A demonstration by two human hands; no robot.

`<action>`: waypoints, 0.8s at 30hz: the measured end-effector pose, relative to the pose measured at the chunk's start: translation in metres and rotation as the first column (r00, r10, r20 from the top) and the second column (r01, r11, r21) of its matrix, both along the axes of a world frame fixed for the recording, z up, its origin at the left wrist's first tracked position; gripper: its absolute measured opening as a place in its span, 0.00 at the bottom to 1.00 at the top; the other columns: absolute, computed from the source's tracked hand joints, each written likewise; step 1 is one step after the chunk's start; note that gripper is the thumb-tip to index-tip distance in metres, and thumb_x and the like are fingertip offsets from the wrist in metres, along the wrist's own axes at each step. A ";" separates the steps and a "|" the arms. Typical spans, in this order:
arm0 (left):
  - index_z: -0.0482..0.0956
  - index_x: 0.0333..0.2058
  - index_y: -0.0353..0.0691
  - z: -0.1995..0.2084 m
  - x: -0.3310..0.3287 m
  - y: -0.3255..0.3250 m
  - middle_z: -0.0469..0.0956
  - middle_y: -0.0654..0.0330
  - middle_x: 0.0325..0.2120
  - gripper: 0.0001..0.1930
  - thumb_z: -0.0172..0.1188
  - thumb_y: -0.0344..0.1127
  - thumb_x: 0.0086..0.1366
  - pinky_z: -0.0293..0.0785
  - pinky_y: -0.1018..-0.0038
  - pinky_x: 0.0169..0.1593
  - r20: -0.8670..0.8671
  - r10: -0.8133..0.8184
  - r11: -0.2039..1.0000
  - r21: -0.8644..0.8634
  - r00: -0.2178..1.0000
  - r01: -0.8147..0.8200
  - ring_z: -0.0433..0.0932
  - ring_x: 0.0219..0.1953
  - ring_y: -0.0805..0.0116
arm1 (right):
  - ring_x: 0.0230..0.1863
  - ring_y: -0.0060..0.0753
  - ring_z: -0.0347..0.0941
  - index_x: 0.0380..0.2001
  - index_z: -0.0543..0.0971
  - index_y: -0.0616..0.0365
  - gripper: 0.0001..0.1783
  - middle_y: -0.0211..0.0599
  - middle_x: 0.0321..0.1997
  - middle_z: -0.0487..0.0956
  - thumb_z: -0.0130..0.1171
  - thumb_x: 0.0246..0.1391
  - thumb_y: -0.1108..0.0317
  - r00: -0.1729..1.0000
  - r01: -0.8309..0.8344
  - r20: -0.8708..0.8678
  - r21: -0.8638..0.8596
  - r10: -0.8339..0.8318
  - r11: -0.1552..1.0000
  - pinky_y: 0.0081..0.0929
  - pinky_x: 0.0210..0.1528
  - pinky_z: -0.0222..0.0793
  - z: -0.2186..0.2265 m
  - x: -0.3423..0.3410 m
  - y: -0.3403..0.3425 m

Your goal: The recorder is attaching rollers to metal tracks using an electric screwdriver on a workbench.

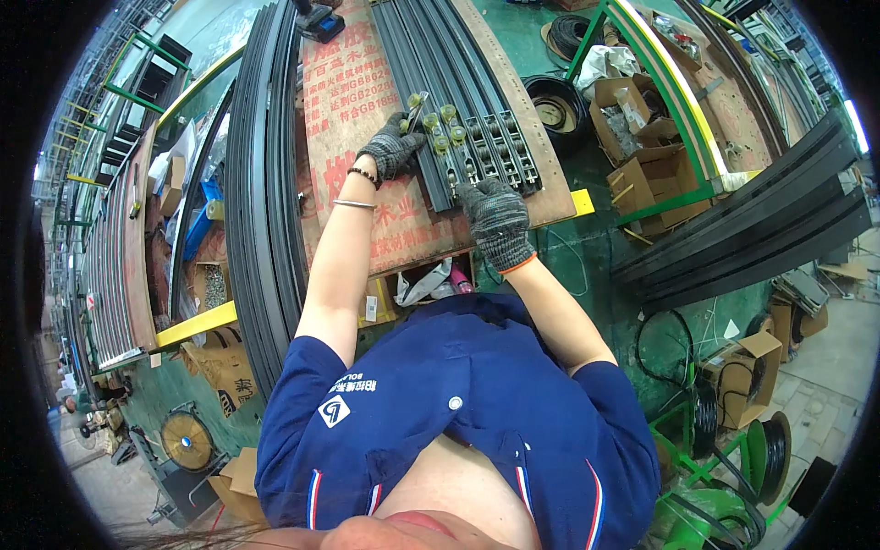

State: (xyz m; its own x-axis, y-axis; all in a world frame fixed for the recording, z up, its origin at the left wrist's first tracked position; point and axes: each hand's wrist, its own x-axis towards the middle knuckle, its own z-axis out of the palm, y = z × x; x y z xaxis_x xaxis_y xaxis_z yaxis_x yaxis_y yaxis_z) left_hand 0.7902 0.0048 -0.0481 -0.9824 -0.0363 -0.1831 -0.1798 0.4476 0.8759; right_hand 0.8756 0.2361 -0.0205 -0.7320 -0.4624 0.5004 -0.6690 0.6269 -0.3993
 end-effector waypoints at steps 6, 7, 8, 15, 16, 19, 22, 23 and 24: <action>0.61 0.49 0.37 0.024 0.008 0.013 0.73 0.59 0.34 0.26 0.58 0.34 0.52 0.70 0.74 0.36 0.062 0.008 0.993 0.113 0.998 -0.015 0.71 0.33 0.68 | 0.26 0.42 0.70 0.33 0.77 0.53 0.13 0.39 0.25 0.73 0.55 0.38 0.73 0.999 0.024 0.032 -0.002 -0.024 1.000 0.37 0.27 0.65 -0.004 -0.002 0.003; 0.61 0.49 0.37 0.028 0.010 0.013 0.73 0.59 0.34 0.26 0.58 0.33 0.52 0.70 0.74 0.35 0.090 0.010 0.988 0.153 0.996 -0.024 0.71 0.33 0.68 | 0.27 0.42 0.70 0.33 0.77 0.52 0.14 0.39 0.25 0.74 0.55 0.38 0.72 0.999 0.024 0.030 0.004 -0.024 1.000 0.37 0.27 0.65 -0.005 -0.003 0.003; 0.60 0.49 0.38 0.029 0.010 0.013 0.72 0.60 0.32 0.26 0.57 0.34 0.52 0.70 0.74 0.33 0.103 0.009 0.982 0.185 0.995 -0.028 0.71 0.30 0.70 | 0.27 0.43 0.70 0.34 0.77 0.53 0.13 0.40 0.25 0.74 0.55 0.39 0.72 0.999 0.037 0.033 -0.012 -0.036 0.999 0.37 0.28 0.66 -0.004 -0.002 0.004; 0.64 0.45 0.37 0.027 0.018 0.006 0.71 0.62 0.26 0.21 0.57 0.37 0.54 0.69 0.76 0.24 0.053 0.063 0.968 0.239 0.997 -0.074 0.70 0.22 0.73 | 0.30 0.46 0.71 0.34 0.75 0.56 0.10 0.45 0.28 0.74 0.56 0.45 0.69 0.993 0.030 0.115 -0.152 -0.012 0.988 0.37 0.32 0.67 0.012 0.031 0.028; 0.65 0.44 0.37 0.033 0.024 0.006 0.71 0.63 0.24 0.20 0.57 0.38 0.55 0.69 0.76 0.23 0.074 0.095 0.966 0.234 0.993 -0.110 0.70 0.21 0.73 | 0.30 0.47 0.71 0.34 0.75 0.56 0.10 0.45 0.29 0.74 0.56 0.45 0.69 0.988 0.035 0.155 -0.137 -0.014 0.990 0.37 0.32 0.67 0.013 0.037 0.035; 0.68 0.41 0.38 0.045 0.046 0.015 0.71 0.60 0.21 0.16 0.54 0.40 0.57 0.70 0.74 0.23 0.162 0.237 0.839 0.464 0.958 -0.286 0.72 0.19 0.70 | 0.30 0.47 0.71 0.34 0.75 0.58 0.10 0.45 0.28 0.74 0.56 0.46 0.68 0.967 -0.001 0.250 -0.150 0.039 0.989 0.36 0.33 0.67 0.009 0.048 0.046; 0.70 0.38 0.39 0.048 0.075 0.037 0.73 0.57 0.22 0.13 0.54 0.41 0.58 0.74 0.70 0.26 0.286 0.259 0.396 0.840 0.923 -0.371 0.75 0.22 0.64 | 0.34 0.47 0.72 0.39 0.73 0.60 0.15 0.47 0.31 0.75 0.55 0.48 0.65 0.951 -0.045 0.287 -0.245 0.117 0.968 0.34 0.36 0.68 0.004 0.054 0.045; 0.71 0.36 0.39 0.052 0.085 0.049 0.74 0.56 0.23 0.12 0.54 0.41 0.59 0.75 0.67 0.28 0.323 0.265 0.288 0.872 0.908 -0.395 0.76 0.24 0.61 | 0.34 0.47 0.72 0.41 0.72 0.60 0.16 0.47 0.31 0.75 0.55 0.48 0.64 0.901 -0.040 0.404 -0.284 0.158 0.958 0.34 0.37 0.68 0.011 0.056 0.040; 0.69 0.35 0.39 0.051 0.096 0.053 0.74 0.54 0.25 0.11 0.54 0.39 0.59 0.76 0.62 0.32 0.216 0.121 0.269 0.933 0.969 -0.241 0.77 0.28 0.57 | 0.35 0.47 0.72 0.42 0.71 0.60 0.18 0.47 0.32 0.75 0.54 0.49 0.64 0.835 -0.031 0.513 -0.321 0.201 0.947 0.34 0.38 0.67 0.023 0.058 0.035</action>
